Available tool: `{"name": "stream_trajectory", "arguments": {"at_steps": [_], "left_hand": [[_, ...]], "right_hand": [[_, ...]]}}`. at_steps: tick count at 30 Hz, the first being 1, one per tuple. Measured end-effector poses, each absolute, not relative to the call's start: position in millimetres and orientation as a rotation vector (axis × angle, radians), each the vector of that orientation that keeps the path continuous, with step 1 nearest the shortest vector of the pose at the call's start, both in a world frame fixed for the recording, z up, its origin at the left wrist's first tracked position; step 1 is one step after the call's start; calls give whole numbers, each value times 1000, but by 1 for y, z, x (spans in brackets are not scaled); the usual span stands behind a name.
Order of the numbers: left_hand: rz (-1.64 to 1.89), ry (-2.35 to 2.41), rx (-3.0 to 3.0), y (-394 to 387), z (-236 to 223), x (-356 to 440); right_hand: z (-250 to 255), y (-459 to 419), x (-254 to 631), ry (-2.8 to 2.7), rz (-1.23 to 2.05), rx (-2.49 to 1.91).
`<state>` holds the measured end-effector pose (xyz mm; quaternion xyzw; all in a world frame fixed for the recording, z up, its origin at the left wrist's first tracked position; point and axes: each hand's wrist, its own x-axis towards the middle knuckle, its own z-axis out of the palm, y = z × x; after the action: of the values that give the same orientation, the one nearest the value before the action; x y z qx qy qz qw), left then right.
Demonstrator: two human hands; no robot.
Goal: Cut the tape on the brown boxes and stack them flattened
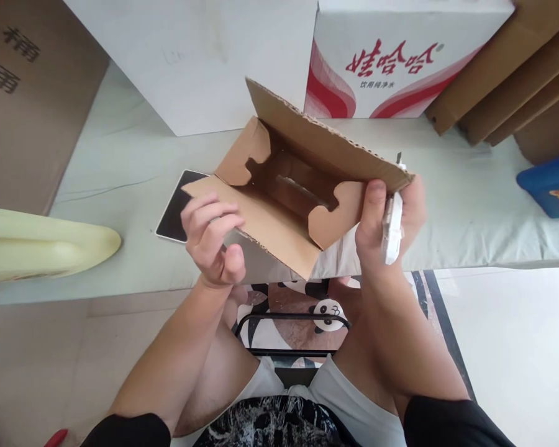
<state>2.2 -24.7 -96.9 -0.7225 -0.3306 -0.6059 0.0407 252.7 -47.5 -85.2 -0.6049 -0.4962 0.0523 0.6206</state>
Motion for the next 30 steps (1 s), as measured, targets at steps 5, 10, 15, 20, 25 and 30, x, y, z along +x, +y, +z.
{"name": "stream_trajectory", "arguments": {"at_steps": [5, 10, 15, 20, 25, 30], "left_hand": [[-1849, -1609, -2199, -22, -90, -12], [-1427, -2117, -2184, -15, -89, -14], [-1296, -2372, -2184, -6, -96, -13], [-1647, -2478, -2136, 2, -102, -16], [-2470, -2259, -1856, 12, -119, -20], [-2792, -2356, -1739, 20, -127, -23]], "right_hand": [[-83, -47, 249, -1178, -91, -1274], [-75, -49, 238, -1379, -23, -1022], [-76, -53, 241, -1638, 114, -848], [-81, -52, 246, -1565, 260, -870], [-113, -28, 278, -1045, 480, -1041], [-136, -21, 295, -967, 821, -1132]]}}
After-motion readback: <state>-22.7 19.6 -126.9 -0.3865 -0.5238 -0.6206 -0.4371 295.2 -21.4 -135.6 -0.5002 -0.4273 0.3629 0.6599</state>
